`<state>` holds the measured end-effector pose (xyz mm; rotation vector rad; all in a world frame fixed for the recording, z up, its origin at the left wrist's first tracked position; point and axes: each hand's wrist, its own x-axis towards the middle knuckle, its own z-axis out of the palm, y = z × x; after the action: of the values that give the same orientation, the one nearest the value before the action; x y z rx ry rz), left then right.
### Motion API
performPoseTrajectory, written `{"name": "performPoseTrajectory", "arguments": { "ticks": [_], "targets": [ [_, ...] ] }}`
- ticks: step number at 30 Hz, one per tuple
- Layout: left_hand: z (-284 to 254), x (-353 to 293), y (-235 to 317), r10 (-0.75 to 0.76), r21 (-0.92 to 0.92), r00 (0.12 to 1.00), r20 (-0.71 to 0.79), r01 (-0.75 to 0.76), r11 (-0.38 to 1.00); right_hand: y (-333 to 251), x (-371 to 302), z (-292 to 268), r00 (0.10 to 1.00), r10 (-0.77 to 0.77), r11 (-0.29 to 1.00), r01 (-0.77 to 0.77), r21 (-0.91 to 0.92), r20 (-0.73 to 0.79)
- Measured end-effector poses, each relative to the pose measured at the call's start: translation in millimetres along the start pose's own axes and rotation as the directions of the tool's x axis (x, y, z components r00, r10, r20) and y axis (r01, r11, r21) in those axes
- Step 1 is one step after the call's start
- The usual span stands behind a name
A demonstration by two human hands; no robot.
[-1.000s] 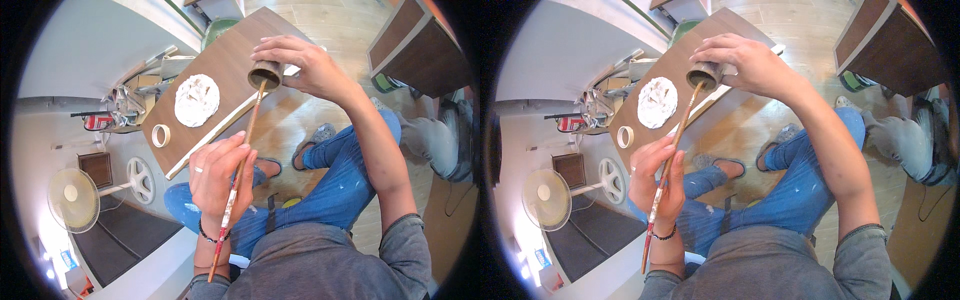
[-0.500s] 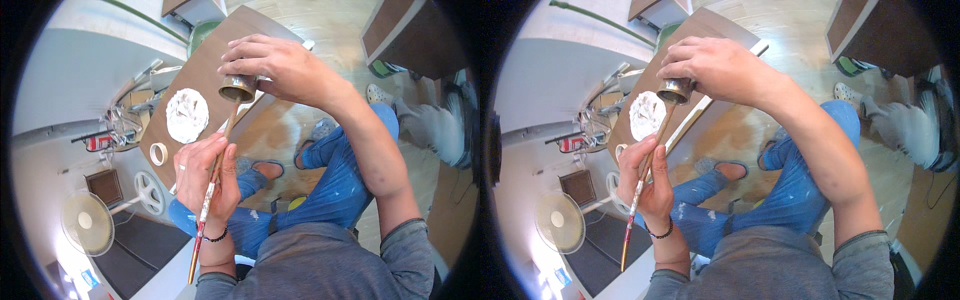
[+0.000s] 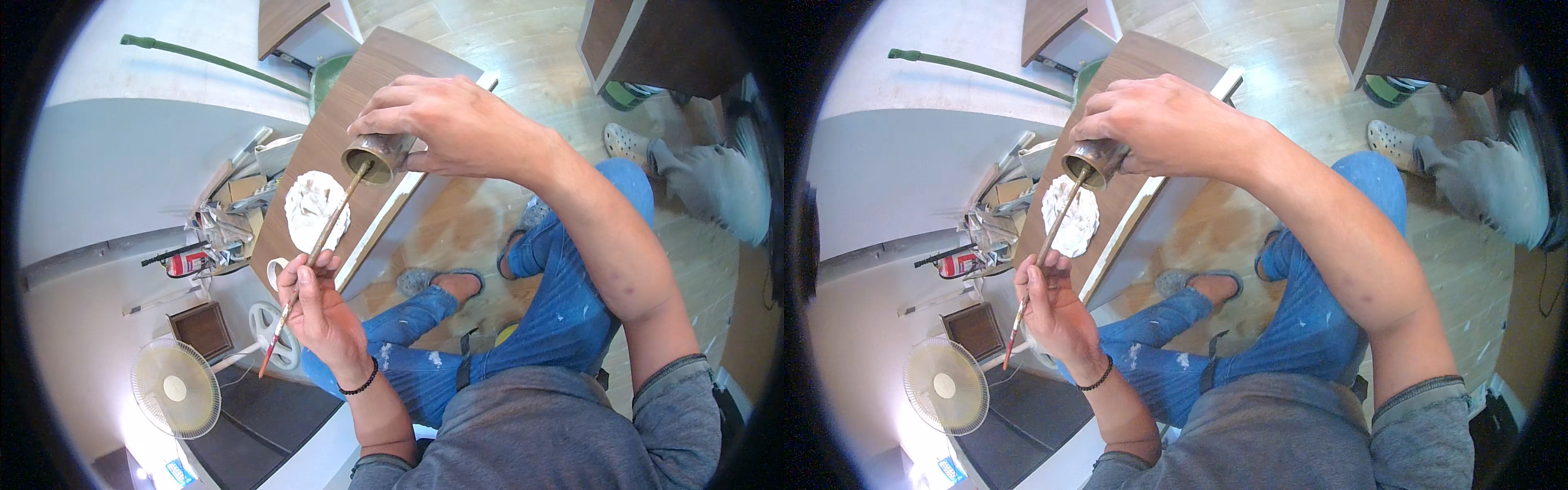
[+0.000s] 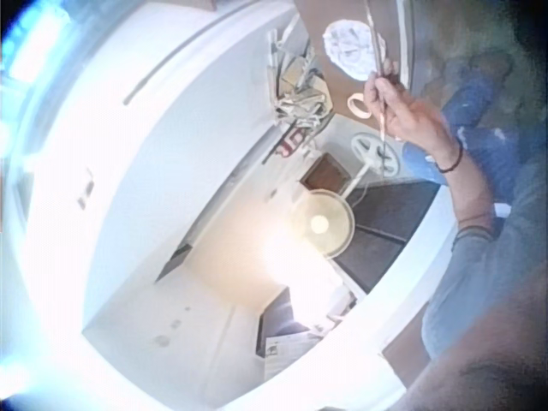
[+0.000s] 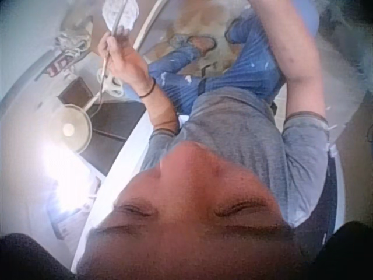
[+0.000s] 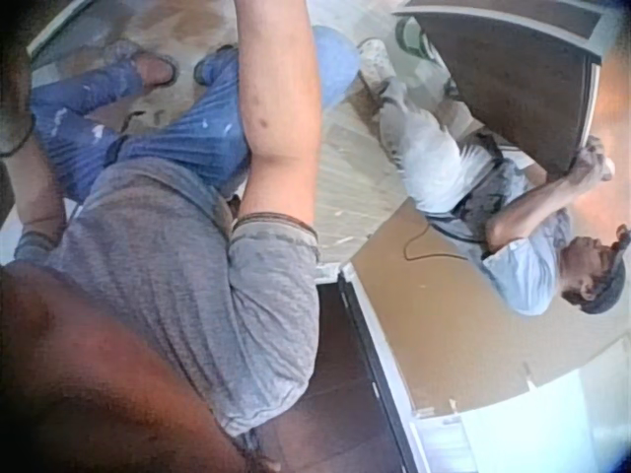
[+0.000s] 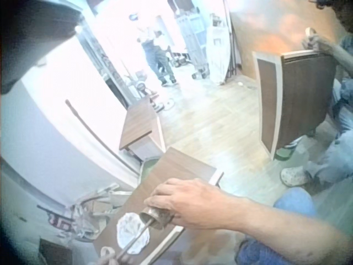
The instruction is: The person wipes the edge of a wooden furniture piece with a cloth, applies masking tape along the edge, and then uses a paintbrush to apply a finish to the taped area. The person also wipes the surface with a cloth after applying the finish.
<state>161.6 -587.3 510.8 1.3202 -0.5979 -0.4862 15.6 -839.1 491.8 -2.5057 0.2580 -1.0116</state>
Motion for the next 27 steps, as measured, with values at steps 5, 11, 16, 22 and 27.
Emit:
{"name": "performPoseTrajectory", "arguments": {
  "ticks": [5, 11, 16, 22, 27],
  "targets": [
    [-2, -1, -6, -0.178, -0.203, 0.983, -0.038, 0.167, 0.965, -1, -1, -1, 1.0, 0.007, 1.0, -0.007, 0.003, 0.005],
    [-8, -2, -16, -0.187, -0.277, 0.982, 0.018, 0.185, 0.943, -2, -1, -4, 1.0, 0.023, 0.999, -0.023, 0.029, 0.011],
    [-11, -3, -20, -0.132, -0.27, 0.988, 0.083, 0.15, 0.951, 5, 0, -13, 0.995, 0.085, 0.994, -0.087, 0.06, 0.045],
    [-11, -3, -31, -0.141, -0.262, 0.99, 0.008, 0.138, 0.955, 31, 5, -55, 0.934, 0.345, 0.929, -0.354, 0.108, 0.086],
    [9, 2, -64, -0.236, -0.147, 0.971, -0.048, 0.227, 0.963, 48, 3, -66, 0.904, 0.415, 0.88, -0.371, 0.296, -0.104]
  ]
}}
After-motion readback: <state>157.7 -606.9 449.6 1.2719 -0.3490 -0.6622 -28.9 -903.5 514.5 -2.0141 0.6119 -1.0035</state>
